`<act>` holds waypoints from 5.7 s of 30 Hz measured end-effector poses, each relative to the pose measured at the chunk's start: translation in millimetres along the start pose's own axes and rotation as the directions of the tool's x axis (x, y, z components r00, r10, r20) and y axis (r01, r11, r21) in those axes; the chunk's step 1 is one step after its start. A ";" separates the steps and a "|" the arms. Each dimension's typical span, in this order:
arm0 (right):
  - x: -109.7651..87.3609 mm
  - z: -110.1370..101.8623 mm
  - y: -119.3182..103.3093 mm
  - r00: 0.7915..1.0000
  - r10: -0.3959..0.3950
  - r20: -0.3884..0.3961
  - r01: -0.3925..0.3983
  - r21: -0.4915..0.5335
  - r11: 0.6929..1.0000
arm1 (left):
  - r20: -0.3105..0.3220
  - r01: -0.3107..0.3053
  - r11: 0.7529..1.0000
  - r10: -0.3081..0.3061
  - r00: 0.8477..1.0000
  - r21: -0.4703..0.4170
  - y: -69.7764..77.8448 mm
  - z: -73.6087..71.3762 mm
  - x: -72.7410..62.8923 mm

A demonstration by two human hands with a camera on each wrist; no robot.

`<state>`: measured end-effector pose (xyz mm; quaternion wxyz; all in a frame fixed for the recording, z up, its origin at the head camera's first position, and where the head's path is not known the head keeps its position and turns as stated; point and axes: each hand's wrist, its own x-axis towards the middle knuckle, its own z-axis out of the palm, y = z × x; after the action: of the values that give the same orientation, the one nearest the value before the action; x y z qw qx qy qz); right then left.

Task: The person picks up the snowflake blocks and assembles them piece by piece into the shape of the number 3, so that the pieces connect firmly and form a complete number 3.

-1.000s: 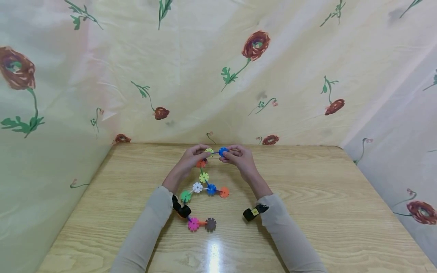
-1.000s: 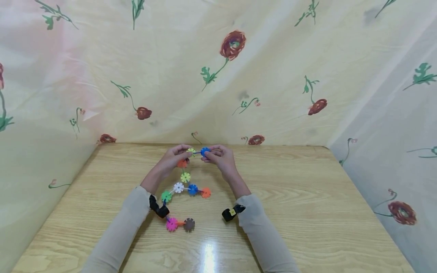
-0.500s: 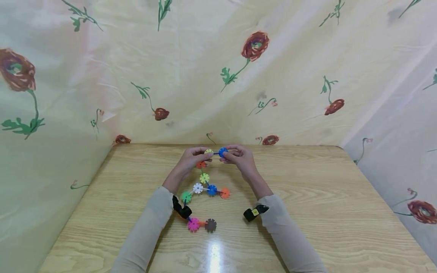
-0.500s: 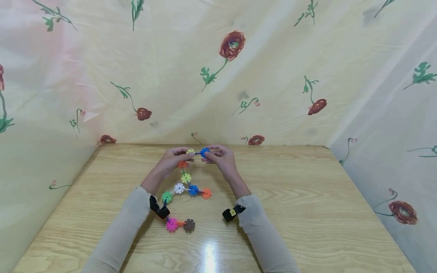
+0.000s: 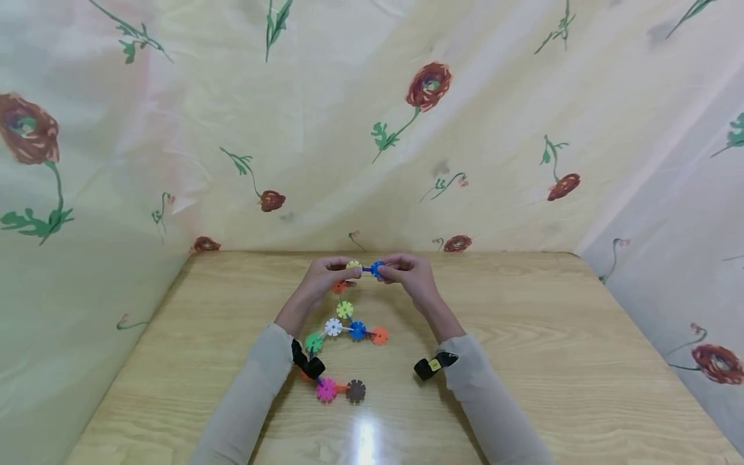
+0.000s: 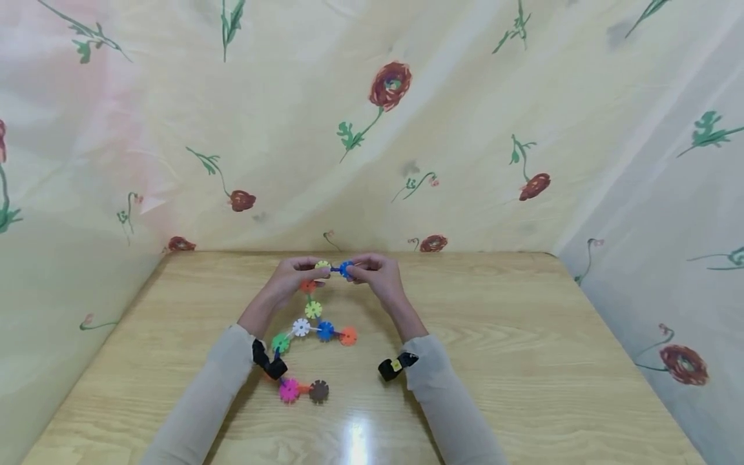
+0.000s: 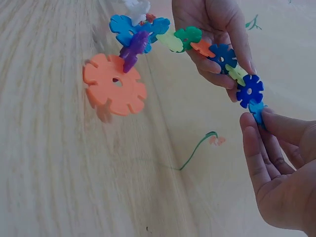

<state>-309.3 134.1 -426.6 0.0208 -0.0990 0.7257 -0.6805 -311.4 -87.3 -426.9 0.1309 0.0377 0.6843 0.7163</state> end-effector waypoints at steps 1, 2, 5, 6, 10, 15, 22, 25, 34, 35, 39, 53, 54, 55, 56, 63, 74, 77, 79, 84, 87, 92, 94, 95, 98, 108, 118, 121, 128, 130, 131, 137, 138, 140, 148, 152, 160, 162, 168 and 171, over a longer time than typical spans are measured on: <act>-0.5 0.7 0.7 1.000 -0.002 -0.001 0.002 0.004 1.000 | -0.003 -0.003 1.000 0.003 1.000 0.000 -0.7 -0.2 -0.6; -0.8 1.6 1.4 1.000 -0.006 -0.002 0.006 0.011 1.000 | -0.005 -0.007 1.000 0.007 1.000 -0.001 -1.5 -0.4 -1.0; -1.9 5.1 2.8 1.000 -0.023 -0.005 0.023 0.033 0.999 | -0.015 -0.018 1.000 0.018 1.000 -0.002 -3.0 -1.0 -2.9; -2.2 6.2 3.2 1.000 -0.031 -0.006 0.031 0.039 0.999 | -0.016 -0.021 1.000 0.021 1.000 -0.001 -3.4 -1.2 -3.5; -2.6 8.8 4.9 0.999 -0.047 -0.020 0.048 0.052 0.997 | -0.002 -0.044 0.999 0.044 0.999 0.009 -3.4 -0.2 -5.6; -2.8 8.9 4.4 0.999 -0.024 -0.025 0.026 0.056 0.998 | 0.004 -0.055 0.998 0.055 0.998 0.012 -2.0 1.7 -6.4; -3.6 4.9 -3.9 0.999 0.053 0.009 -0.053 0.008 0.999 | 0.017 -0.054 0.998 0.054 0.998 0.027 0.3 1.7 -3.8; -3.5 1.5 -8.5 0.996 0.074 0.044 -0.072 -0.040 0.997 | 0.035 -0.058 0.998 0.057 0.998 0.027 0.5 0.9 -2.8; 2.0 -18.3 -21.5 0.960 0.157 0.232 -0.107 -0.216 0.970 | 0.100 -0.054 0.997 0.048 0.994 0.059 2.9 0.6 -5.7; 2.8 -20.2 -23.2 0.954 0.173 0.246 -0.115 -0.233 0.966 | 0.105 -0.049 0.997 0.042 0.994 0.067 3.1 0.7 -5.9; 4.8 -23.7 -28.1 0.934 0.220 0.282 -0.141 -0.275 0.951 | 0.117 -0.025 0.995 0.013 0.993 0.100 3.3 1.1 -5.4; 6.1 -27.1 -22.1 0.939 0.246 0.239 -0.201 -0.198 0.959 | 0.166 -0.022 0.976 -0.015 0.986 0.216 4.4 -13.2 -3.5; 5.5 -28.0 -21.4 0.942 0.248 0.226 -0.207 -0.193 0.959 | 0.173 -0.023 0.976 -0.016 0.985 0.218 4.3 -15.0 -4.7; 4.5 -28.9 -21.0 0.944 0.248 0.216 -0.208 -0.192 0.959 | 0.185 -0.026 0.976 -0.015 0.983 0.214 3.9 -16.8 -6.0; 3.5 -29.8 -20.4 0.946 0.252 0.204 -0.217 -0.181 0.959 | 0.197 -0.027 0.977 -0.015 0.980 0.211 3.9 -18.8 -7.9; -3.3 -38.8 -18.0 0.955 0.262 0.139 -0.243 -0.139 0.960 | 0.241 -0.030 0.964 -0.036 0.970 0.263 3.0 -35.3 -22.7; -11.9 -59.7 -14.5 0.976 0.213 0.037 -0.206 -0.132 0.970 | 0.271 -0.059 0.916 -0.055 0.961 0.396 -1.5 -61.6 -35.5; -14.2 -65.8 -13.0 0.978 0.206 0.015 -0.203 -0.122 0.972 | 0.295 -0.047 0.912 -0.083 0.952 0.409 -2.7 -65.9 -39.2; -16.0 -70.0 -11.7 0.979 0.202 0.007 -0.200 -0.121 0.972 | 0.312 -0.037 0.909 -0.104 0.944 0.416 -3.8 -68.1 -41.9; -20.5 -78.7 -10.0 0.979 0.203 -0.028 -0.204 -0.103 0.973 | 0.313 0.013 0.903 -0.162 0.936 0.429 -5.3 -70.6 -46.9; -22.9 -84.2 -10.1 0.977 0.205 -0.051 -0.208 -0.076 0.975 | 0.311 0.033 0.897 -0.187 0.932 0.442 -5.1 -69.3 -48.3; -25.5 -90.0 -9.2 0.977 0.207 -0.054 -0.211 -0.067 0.975 | 0.327 0.061 0.881 -0.238 0.915 0.470 -6.0 -66.1 -50.2; -26.3 -91.2 -8.4 0.976 0.209 -0.057 -0.213 -0.067 0.975 | 0.332 0.071 0.876 -0.255 0.908 0.477 -7.0 -64.2 -50.7; -26.5 -91.8 -7.8 0.976 0.209 -0.056 -0.213 -0.067 0.975 | 0.336 0.074 0.875 -0.261 0.905 0.479 -7.5 -63.2 -51.0; -26.4 -93.2 -5.6 0.976 0.213 -0.056 -0.216 -0.061 0.974 | 0.340 0.096 0.875 -0.283 0.897 0.474 -8.1 -60.2 -52.0; -26.2 -95.4 -0.9 0.971 0.227 -0.068 -0.230 -0.040 0.972 | 0.311 0.145 0.910 -0.277 0.909 0.388 -7.4 -49.8 -49.0; -34.5 -105.9 4.8 0.974 0.227 -0.024 -0.228 -0.166 0.959 | 0.165 0.142 0.932 -0.207 0.964 0.334 -16.9 -50.9 -33.7; -38.5 -109.5 7.3 0.974 0.227 0.008 -0.222 -0.189 0.956 | 0.116 0.146 0.929 -0.195 0.974 0.341 -20.2 -51.6 -29.3; -43.8 -113.8 12.6 0.962 0.264 0.063 -0.236 -0.289 0.928 | 0.007 0.161 0.925 -0.174 0.985 0.345 -24.1 -52.5 -23.6; -44.7 -114.7 12.7 0.958 0.275 0.078 -0.238 -0.313 0.919 | -0.017 0.165 0.923 -0.170 0.985 0.348 -23.6 -52.8 -21.6; -45.2 -115.0 13.1 0.956 0.281 0.087 -0.240 -0.320 0.916 | -0.024 0.165 0.922 -0.167 0.986 0.350 -23.8 -53.3 -20.3; -49.4 -115.5 13.3 0.937 0.309 0.162 -0.237 -0.353 0.905 | -0.044 0.158 0.934 -0.152 0.987 0.320 -21.0 -53.7 -12.6; -50.4 -115.3 13.3 0.933 0.315 0.172 -0.239 -0.358 0.903 | -0.045 0.160 0.935 -0.154 0.987 0.317 -20.4 -53.4 -11.6; -52.3 -114.7 13.2 0.926 0.328 0.189 -0.245 -0.362 0.900 | -0.043 0.163 0.934 -0.157 0.987 0.317 -20.4 -52.4 -8.4; -61.1 -110.1 9.4 0.896 0.386 0.218 -0.277 -0.404 0.871 | -0.077 0.218 0.926 -0.204 0.976 0.309 -20.8 -49.4 3.4; -65.8 -109.1 7.7 0.886 0.406 0.224 -0.289 -0.418 0.861 | -0.065 0.212 0.921 -0.202 0.977 0.327 -18.3 -46.3 8.5; -75.8 -109.5 5.9 0.884 0.395 0.249 -0.260 -0.439 0.860 | -0.029 0.196 0.925 -0.197 0.980 0.325 -14.6 -41.8 19.4; -78.7 -108.8 5.3 0.879 0.400 0.259 -0.260 -0.442 0.858 | -0.020 0.197 0.924 -0.202 0.979 0.327 -14.5 -41.2 21.3; -85.7 -106.8 3.9 0.861 0.418 0.291 -0.263 -0.449 0.854 | 0.015 0.195 0.921 -0.213 0.977 0.336 -15.6 -40.2 25.2; -85.5 -107.8 2.7 0.857 0.421 0.297 -0.260 -0.456 0.851 | 0.017 0.195 0.920 -0.213 0.977 0.339 -16.4 -40.5 26.7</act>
<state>-243.7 255.0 -430.3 0.2651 -0.1004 0.8364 -0.4691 -344.3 -119.8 -449.0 0.2147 0.0071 0.7928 0.5704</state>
